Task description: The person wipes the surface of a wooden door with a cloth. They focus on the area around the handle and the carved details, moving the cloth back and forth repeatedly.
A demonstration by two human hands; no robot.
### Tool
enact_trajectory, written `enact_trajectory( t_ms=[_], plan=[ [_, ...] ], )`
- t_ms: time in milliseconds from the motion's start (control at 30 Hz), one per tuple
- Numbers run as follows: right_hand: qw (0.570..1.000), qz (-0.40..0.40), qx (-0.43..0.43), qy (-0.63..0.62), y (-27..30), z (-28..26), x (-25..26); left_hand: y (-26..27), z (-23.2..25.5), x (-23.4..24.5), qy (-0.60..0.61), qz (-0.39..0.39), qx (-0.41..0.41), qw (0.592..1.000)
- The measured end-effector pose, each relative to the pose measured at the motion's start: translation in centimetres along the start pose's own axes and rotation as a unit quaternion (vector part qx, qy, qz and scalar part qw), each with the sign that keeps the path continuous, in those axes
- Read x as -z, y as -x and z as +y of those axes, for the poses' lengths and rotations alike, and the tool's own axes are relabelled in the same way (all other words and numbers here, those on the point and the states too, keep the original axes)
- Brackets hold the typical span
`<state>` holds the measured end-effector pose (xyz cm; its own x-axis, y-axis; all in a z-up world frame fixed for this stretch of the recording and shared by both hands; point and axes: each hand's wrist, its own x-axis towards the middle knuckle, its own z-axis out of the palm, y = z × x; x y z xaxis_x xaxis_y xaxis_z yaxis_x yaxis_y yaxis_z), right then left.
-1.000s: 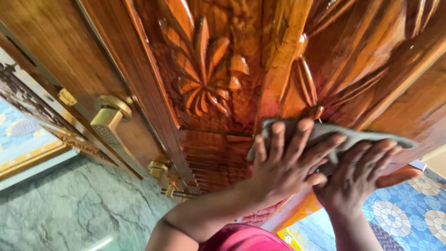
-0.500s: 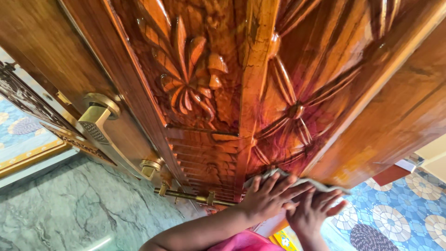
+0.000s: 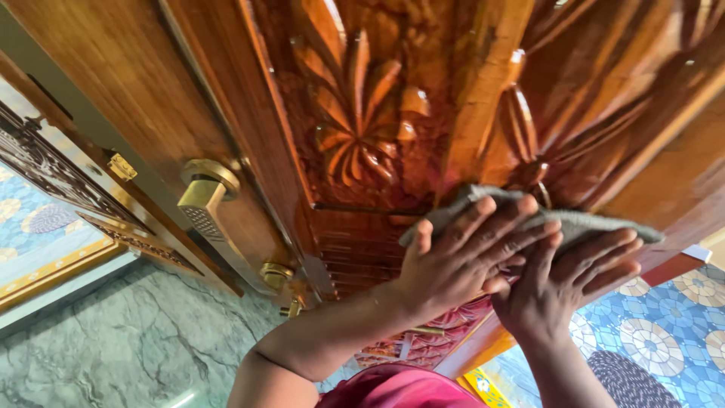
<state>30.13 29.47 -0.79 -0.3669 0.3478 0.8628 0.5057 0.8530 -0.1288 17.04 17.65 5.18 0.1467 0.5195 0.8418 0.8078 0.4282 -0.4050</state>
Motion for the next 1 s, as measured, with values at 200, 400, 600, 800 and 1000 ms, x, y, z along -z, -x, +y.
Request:
enact_trajectory(
  t_ms=[200, 400, 600, 800, 1000],
  plan=[
    [0.998, -0.003, 0.061, -0.008, 1.0, -5.5, -3.0, 5.9, -4.8, -1.3, 0.009, -0.011, 0.078, 0.997],
    [0.993, -0.119, 0.007, -0.009, 12.0, -6.8, -9.7, 16.8, -4.0, -4.5, 0.064, -0.043, 0.053, 0.996],
    [0.993, -0.117, -0.027, 0.02, 14.5, -7.5, -10.7, 17.3, -4.9, -3.3, 0.03, -0.058, -0.029, 0.997],
    [0.999, 0.032, 0.008, 0.039, 1.5, -12.7, -6.0, 8.9, -11.8, -0.3, 0.022, 0.011, 0.014, 1.0],
    [0.997, 0.008, 0.036, 0.07, -4.9, -19.4, -3.8, 7.0, -17.8, 1.5, 0.036, 0.025, 0.144, 0.989]
  ],
)
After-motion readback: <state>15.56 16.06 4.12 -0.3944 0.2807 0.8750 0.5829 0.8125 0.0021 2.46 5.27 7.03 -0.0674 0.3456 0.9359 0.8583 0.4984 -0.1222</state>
